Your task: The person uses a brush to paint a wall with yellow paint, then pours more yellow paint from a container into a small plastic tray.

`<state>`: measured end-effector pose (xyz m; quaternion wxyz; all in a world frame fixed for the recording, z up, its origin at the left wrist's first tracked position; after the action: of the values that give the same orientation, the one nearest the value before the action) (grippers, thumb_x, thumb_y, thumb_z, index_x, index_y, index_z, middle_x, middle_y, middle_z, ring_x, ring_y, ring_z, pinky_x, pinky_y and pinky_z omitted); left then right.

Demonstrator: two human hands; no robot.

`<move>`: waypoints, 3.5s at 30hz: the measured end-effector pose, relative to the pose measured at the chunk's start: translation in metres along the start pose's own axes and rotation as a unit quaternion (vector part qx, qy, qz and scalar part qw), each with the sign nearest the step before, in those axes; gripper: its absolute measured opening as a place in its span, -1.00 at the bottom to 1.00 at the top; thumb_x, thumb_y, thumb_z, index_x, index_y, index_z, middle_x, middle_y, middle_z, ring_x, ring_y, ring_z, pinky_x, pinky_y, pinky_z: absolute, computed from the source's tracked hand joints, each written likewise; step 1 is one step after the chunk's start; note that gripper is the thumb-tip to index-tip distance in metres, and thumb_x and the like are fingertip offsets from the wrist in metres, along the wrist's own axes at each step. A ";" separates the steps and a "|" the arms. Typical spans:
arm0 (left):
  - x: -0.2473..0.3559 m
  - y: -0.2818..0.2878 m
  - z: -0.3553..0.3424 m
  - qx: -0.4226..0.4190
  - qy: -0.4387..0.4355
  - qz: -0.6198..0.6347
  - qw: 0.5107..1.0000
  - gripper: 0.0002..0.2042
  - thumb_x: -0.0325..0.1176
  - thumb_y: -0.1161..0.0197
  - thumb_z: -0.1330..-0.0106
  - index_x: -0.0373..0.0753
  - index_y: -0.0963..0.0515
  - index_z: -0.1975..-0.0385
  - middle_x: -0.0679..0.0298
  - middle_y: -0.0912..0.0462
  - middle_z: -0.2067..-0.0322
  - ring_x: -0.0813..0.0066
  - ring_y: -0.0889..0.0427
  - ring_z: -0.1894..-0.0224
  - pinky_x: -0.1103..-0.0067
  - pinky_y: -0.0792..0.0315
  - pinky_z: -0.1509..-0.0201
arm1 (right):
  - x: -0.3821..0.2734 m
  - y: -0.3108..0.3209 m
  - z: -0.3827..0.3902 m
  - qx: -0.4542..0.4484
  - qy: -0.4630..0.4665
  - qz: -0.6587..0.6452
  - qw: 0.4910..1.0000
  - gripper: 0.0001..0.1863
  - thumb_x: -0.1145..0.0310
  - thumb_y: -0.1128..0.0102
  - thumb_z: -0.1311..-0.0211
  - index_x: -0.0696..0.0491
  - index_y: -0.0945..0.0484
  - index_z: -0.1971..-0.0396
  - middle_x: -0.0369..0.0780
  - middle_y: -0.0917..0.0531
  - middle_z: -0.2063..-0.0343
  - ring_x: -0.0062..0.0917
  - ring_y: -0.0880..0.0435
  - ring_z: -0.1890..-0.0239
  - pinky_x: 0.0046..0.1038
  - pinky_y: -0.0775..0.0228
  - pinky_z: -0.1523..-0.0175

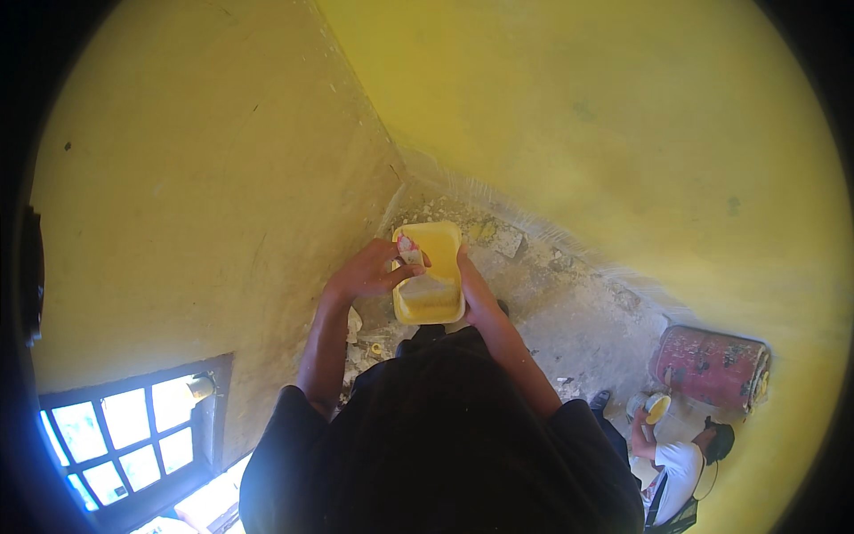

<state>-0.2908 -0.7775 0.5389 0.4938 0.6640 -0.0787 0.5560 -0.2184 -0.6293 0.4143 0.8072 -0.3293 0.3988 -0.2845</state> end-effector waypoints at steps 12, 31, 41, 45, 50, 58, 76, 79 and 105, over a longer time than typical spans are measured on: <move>0.009 0.007 0.006 0.104 0.014 -0.109 0.988 -0.73 -0.10 -0.29 -0.27 -0.13 -0.67 0.21 0.13 -0.65 0.28 0.10 -0.52 0.17 0.33 -0.40 0.03 | -0.007 -0.014 0.006 0.005 0.017 0.006 1.000 -0.33 -0.20 0.30 -0.45 0.03 -0.25 -0.28 -0.17 -0.52 -0.11 -0.45 -0.56 -0.09 -0.36 -0.48 -0.13; 0.023 0.014 0.001 0.156 -0.075 -0.135 0.976 -0.87 -0.35 -0.31 -0.22 -0.15 -0.65 0.27 0.32 -0.71 0.24 0.28 -0.61 0.31 0.44 -0.31 0.06 | -0.009 -0.011 0.010 -0.005 0.049 0.016 0.999 -0.39 -0.12 0.29 -0.50 0.04 -0.25 -0.27 -0.19 -0.52 -0.08 -0.50 -0.57 -0.06 -0.40 -0.51 -0.09; 0.032 0.017 -0.001 0.175 -0.089 -0.165 0.966 -0.83 -0.30 -0.31 -0.23 -0.14 -0.63 0.22 0.30 -0.71 0.24 0.31 -0.63 0.29 0.42 -0.27 0.06 | -0.011 -0.015 0.012 0.005 0.047 0.011 0.999 -0.43 -0.09 0.28 -0.51 0.06 -0.26 -0.24 -0.18 -0.52 -0.05 -0.51 -0.58 -0.04 -0.39 -0.52 -0.09; 0.030 0.017 -0.003 0.171 -0.087 -0.177 0.965 -0.81 -0.30 -0.32 -0.21 -0.13 -0.63 0.20 0.31 -0.71 0.23 0.31 -0.63 0.26 0.41 -0.28 0.06 | -0.015 -0.017 0.013 0.000 0.047 0.021 0.999 -0.43 -0.07 0.27 -0.51 0.06 -0.25 -0.24 -0.18 -0.52 -0.05 -0.52 -0.58 -0.04 -0.39 -0.51 -0.09; 0.030 0.017 0.000 0.189 -0.122 -0.195 0.955 -0.78 -0.35 -0.29 -0.16 -0.06 -0.62 0.17 0.36 -0.70 0.21 0.35 -0.64 0.22 0.41 -0.28 0.06 | -0.017 -0.020 0.014 0.000 0.053 0.014 0.998 -0.43 -0.08 0.25 -0.50 0.07 -0.26 -0.24 -0.19 -0.53 -0.04 -0.51 -0.58 -0.04 -0.40 -0.52 -0.09; 0.027 0.005 0.005 0.156 -0.143 -0.184 0.960 -0.76 -0.44 -0.25 -0.14 -0.05 -0.62 0.18 0.37 -0.69 0.25 0.37 -0.63 0.20 0.38 -0.27 0.02 | -0.016 -0.013 0.009 -0.008 0.049 0.002 0.999 -0.43 -0.09 0.25 -0.50 0.04 -0.26 -0.24 -0.20 -0.53 -0.05 -0.51 -0.59 -0.03 -0.40 -0.53 -0.07; 0.037 -0.001 0.018 0.181 -0.106 -0.131 0.969 -0.84 -0.32 -0.32 -0.23 -0.19 -0.64 0.24 0.26 -0.71 0.32 0.27 -0.63 0.37 0.42 -0.34 0.16 | -0.020 -0.009 0.003 0.028 0.043 0.015 0.999 -0.37 -0.15 0.30 -0.49 0.05 -0.25 -0.27 -0.14 -0.51 -0.10 -0.43 -0.55 -0.10 -0.36 -0.48 -0.12; 0.035 -0.004 0.022 0.205 -0.061 -0.138 0.967 -0.84 -0.35 -0.34 -0.21 -0.22 -0.64 0.26 0.23 -0.70 0.33 0.24 -0.63 0.36 0.42 -0.38 0.19 | -0.019 -0.006 0.003 0.044 0.038 0.016 0.998 -0.37 -0.15 0.29 -0.48 0.05 -0.26 -0.27 -0.15 -0.51 -0.10 -0.44 -0.54 -0.10 -0.36 -0.47 -0.13; 0.028 -0.006 0.005 0.366 -0.025 -0.123 0.922 -0.88 -0.42 -0.30 -0.24 -0.34 -0.59 0.33 0.09 -0.66 0.46 0.14 -0.64 0.47 0.35 -0.45 0.32 | -0.020 -0.006 -0.002 0.053 0.075 -0.009 0.996 -0.39 -0.15 0.23 -0.47 0.06 -0.32 -0.20 -0.25 -0.55 0.03 -0.58 -0.56 0.02 -0.47 -0.48 -0.05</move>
<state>-0.2729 -0.7659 0.5590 0.2787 0.8167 0.2004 0.4638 -0.2322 -0.6195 0.4272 0.7886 -0.2676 0.4396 -0.3366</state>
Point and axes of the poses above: each hand's wrist, its own z-axis away from the middle knuckle, its own y-axis out of the back of the hand, x = y × z, the point moved 4 cm from there along -z, towards the middle knuckle
